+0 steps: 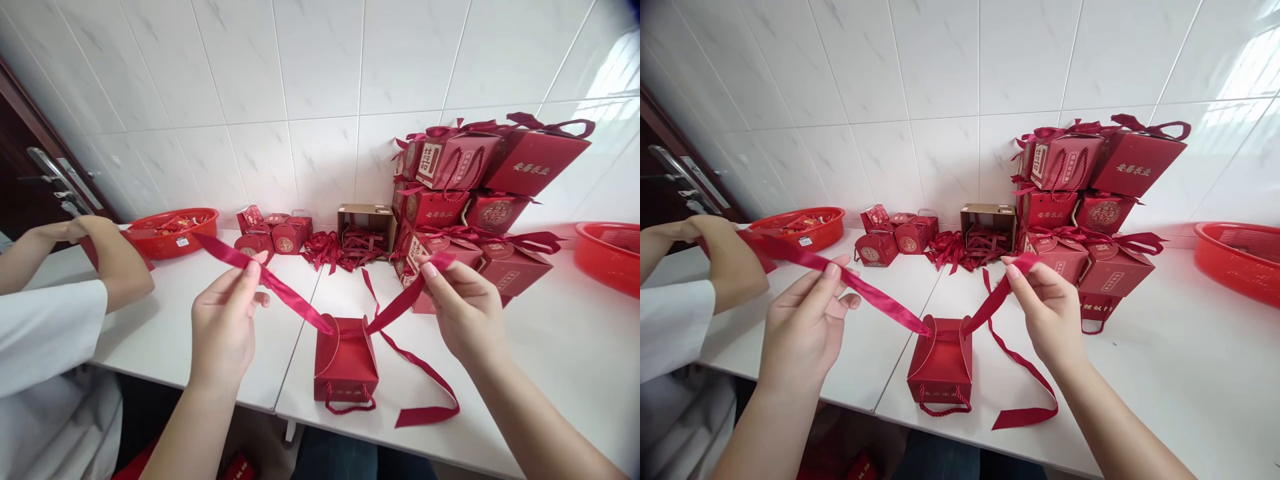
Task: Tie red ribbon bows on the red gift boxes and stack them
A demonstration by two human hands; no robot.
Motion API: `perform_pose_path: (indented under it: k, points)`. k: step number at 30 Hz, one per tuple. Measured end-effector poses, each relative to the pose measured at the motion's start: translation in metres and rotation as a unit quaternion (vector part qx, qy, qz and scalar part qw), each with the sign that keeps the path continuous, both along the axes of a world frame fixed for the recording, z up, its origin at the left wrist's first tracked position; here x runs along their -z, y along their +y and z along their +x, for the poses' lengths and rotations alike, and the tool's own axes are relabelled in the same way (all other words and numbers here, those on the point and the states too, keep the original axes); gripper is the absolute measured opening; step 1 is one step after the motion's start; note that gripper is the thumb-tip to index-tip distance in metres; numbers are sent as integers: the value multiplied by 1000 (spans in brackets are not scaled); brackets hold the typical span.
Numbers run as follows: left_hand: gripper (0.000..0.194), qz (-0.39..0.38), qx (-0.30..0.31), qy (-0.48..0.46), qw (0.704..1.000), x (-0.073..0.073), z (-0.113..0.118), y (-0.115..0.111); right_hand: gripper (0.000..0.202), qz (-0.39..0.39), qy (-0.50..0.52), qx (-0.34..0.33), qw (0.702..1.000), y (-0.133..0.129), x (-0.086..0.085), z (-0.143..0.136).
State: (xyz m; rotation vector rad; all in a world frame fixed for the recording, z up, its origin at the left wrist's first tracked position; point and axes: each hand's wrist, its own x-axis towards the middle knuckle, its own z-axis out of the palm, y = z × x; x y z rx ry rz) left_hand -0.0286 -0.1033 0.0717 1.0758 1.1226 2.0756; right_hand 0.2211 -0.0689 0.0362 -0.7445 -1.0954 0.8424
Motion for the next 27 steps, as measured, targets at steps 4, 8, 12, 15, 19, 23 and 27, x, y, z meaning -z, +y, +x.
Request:
perform_pose_path:
  k: [4,8,12,15,19,23,27]
  points:
    - [20,32,57,73,995,-18,14,5,21,41,-68,-19,997,6,-25,-7]
    - [20,26,141,126,982,-33,28,9,20,64,-96,-57,992,6,-46,-16]
    - [21,14,181,166,969,-41,41,13,22,66,-82,-124,987,8,-58,-24]
    - [22,21,211,178,961,-43,49,15,22,68,-62,-167,982,11,-63,-28]
    - [35,5,255,204,945,-45,54,14,17,53,-85,-224,969,10,-66,-32]
    - [47,-40,236,284,928,-46,54,13,14,104,-126,-255,953,5,-61,-33]
    - [51,-63,269,308,910,-45,48,14,16,153,-142,-274,939,1,-53,-34]
